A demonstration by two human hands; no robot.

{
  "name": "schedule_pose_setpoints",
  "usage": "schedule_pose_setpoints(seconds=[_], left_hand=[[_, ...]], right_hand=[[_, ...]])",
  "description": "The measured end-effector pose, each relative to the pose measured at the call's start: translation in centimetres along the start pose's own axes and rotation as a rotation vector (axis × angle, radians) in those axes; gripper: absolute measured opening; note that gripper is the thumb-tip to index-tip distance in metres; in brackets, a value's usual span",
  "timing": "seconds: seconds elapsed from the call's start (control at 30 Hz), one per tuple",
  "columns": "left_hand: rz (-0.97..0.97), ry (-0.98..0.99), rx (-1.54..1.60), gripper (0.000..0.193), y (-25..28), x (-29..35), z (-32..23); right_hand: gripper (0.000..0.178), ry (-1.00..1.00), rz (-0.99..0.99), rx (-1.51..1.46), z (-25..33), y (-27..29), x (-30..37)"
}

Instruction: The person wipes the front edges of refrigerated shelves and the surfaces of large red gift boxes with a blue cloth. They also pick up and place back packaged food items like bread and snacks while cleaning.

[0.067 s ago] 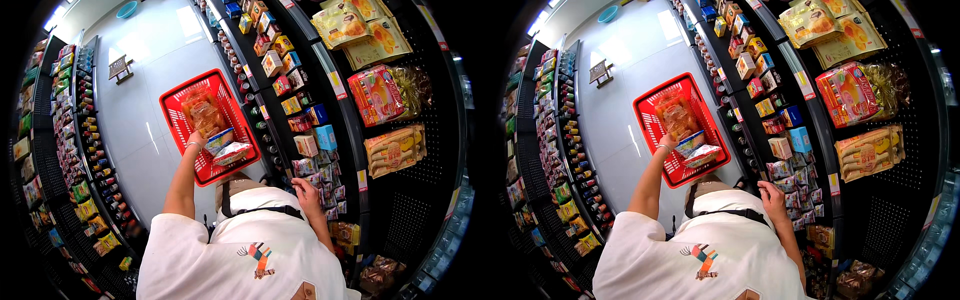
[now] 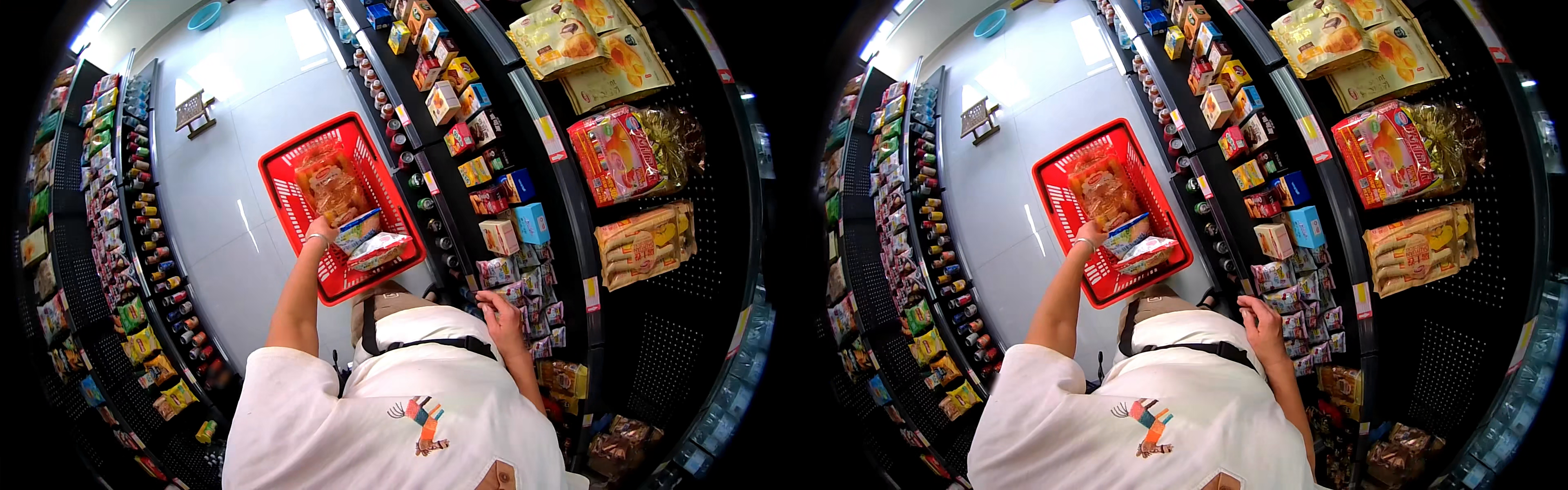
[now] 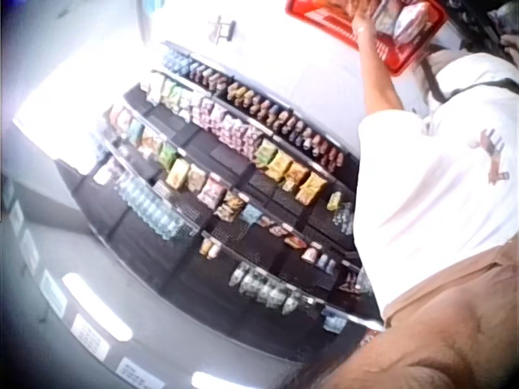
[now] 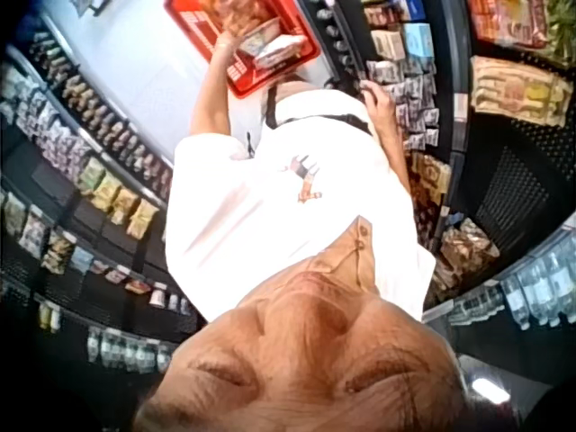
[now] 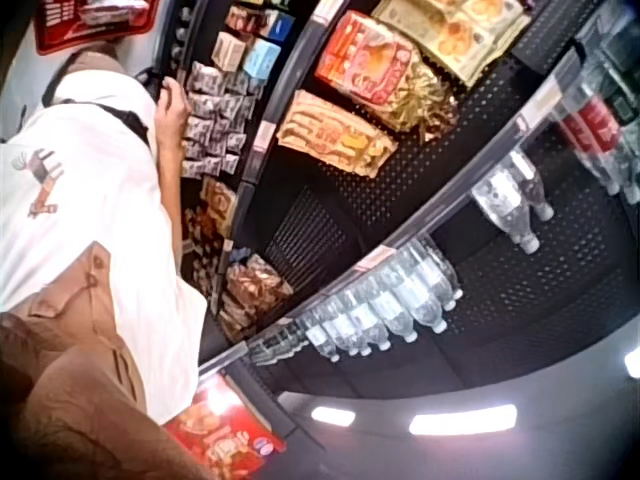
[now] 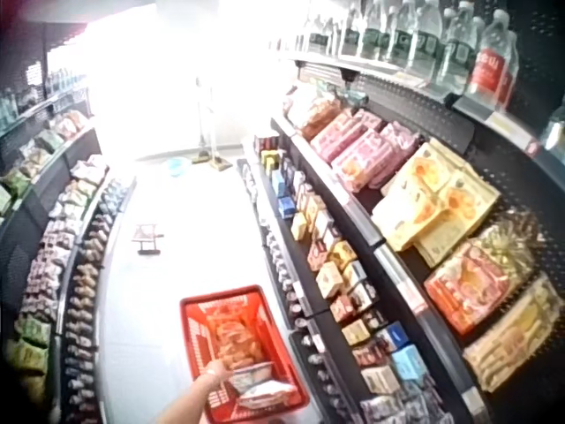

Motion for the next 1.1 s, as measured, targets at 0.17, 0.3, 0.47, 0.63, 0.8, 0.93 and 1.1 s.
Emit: schedule_pose_setpoints(seconds=[0.17,0.3,0.47,0.63,0.8,0.93,1.1], left_hand=[[-0.206,-0.022,0.026,0.04,-1.5,4.2,-3.2],[-0.404,-0.23,-0.079,0.044,-4.1,7.2,-3.3],[-0.271,-0.454,-0.16,0.051,-5.1,10.0,-1.1],[-0.079,-0.675,-0.292,0.072,-3.1,10.9,-0.7],[-0.072,-0.723,-0.122,0.08,-1.3,12.0,-1.5],[-0.169,-0.65,0.233,0.063,-6.0,10.2,-2.5],[-0.382,-0.557,0.228,0.024,-6.4,9.3,-3.4]], right_hand=[[0.028,-0.065,-0.046,-0.035,-0.5,-0.6,0.6],[0.027,-0.093,-0.066,-0.065,-0.4,-0.8,0.8],[0.026,-0.103,-0.066,-0.103,-0.7,-0.8,0.3],[0.026,-0.068,-0.033,-0.129,-0.9,-1.0,-0.3],[0.025,-0.031,-0.061,-0.099,-1.9,-1.2,0.6],[0.021,-0.056,-0.155,-0.133,-2.6,-1.3,1.1],[0.018,0.105,-0.203,-0.035,-3.5,-2.4,1.3]])
Point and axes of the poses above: each hand's wrist, its own x-axis away from the middle knuckle, its own y-axis out of the back of the hand, z = x × y, the point moved 1 cm from there along -x, towards the middle knuckle, and after that the axes turned 15 degrees about -x, right-handed, at the moved point
